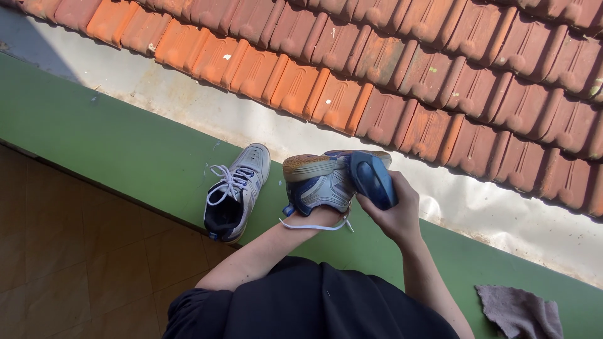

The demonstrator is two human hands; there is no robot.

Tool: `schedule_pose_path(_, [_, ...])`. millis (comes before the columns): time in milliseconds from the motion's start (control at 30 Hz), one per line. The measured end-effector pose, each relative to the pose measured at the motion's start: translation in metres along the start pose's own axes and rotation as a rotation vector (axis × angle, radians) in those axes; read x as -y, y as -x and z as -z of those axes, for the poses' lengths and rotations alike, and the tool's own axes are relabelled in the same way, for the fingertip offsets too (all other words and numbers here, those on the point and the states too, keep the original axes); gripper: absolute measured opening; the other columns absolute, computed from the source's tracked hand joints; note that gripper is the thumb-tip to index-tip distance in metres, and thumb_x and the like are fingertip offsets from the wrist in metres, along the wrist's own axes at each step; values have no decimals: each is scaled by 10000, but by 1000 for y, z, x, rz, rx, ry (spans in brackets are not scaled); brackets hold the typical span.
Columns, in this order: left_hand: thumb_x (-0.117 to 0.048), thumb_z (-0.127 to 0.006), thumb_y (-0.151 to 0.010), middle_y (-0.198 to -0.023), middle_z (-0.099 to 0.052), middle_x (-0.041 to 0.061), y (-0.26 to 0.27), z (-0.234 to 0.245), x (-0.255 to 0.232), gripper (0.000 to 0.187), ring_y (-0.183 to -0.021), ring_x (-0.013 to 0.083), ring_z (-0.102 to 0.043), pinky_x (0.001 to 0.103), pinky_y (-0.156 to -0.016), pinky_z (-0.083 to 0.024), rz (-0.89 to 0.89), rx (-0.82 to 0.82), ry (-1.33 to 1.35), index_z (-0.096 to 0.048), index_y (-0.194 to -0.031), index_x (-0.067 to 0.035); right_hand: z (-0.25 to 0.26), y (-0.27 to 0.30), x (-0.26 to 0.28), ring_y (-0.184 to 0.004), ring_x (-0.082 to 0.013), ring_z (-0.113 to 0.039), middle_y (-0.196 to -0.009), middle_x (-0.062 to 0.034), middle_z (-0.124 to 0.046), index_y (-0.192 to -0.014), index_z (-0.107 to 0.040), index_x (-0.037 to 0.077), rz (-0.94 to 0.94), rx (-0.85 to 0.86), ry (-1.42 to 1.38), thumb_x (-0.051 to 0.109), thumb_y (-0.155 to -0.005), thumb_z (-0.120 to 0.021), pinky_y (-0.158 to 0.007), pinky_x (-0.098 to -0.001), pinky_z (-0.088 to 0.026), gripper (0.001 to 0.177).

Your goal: Brushing and cleaning various pairs of shoes on a balcony ledge.

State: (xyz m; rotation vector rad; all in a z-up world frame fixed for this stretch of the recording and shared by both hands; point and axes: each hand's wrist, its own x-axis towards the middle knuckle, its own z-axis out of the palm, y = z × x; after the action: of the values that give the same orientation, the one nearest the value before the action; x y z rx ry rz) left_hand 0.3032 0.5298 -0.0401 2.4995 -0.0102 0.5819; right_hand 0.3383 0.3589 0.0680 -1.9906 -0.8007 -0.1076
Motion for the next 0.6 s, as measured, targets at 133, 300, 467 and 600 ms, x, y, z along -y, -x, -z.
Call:
schedule_pose_path(133, [-349,-616,-926,-1354,-590,156,-11,6,2,481,-1264,331,-561,483,-1050,-440,-21,-35,-40,-564,-1347,-122,3,-1,19,-904,-229,-710,-1049,-128,-723,-1186,-691,12,315,72,-12,196,-678,-863,-824,-343,-565,567])
schedule_pose_path(300, [-311,-626,-917,-1334,-595,179,-10,8,3,464,-1232,347,-564,488,-1021,-445,-91,-20,-77,-576,-1324,-96,14,-13,-22,-933,-234,-724,-1091,-125,-697,-1162,-668,6,86,-44,75,187,-733,-859,-838,-345,-571,503])
schedule_pose_path(467, [-282,-633,-910,-1319,-599,196,-9,11,3,451,-1207,359,-567,492,-999,-449,-136,-8,-107,-585,-1308,-76,3,-1,8,-1008,-270,-702,-1143,-146,-661,-1163,-649,1,307,18,9,187,-711,-866,-864,-353,-561,534])
schedule_pose_path(600, [-253,-639,-903,-1304,-602,213,-2,15,6,438,-1183,371,-570,497,-977,-453,-186,6,-143,-594,-1291,-57,13,-9,-17,-971,-252,-715,-1113,-137,-673,-1154,-659,6,202,3,48,173,-728,-876,-842,-341,-570,506])
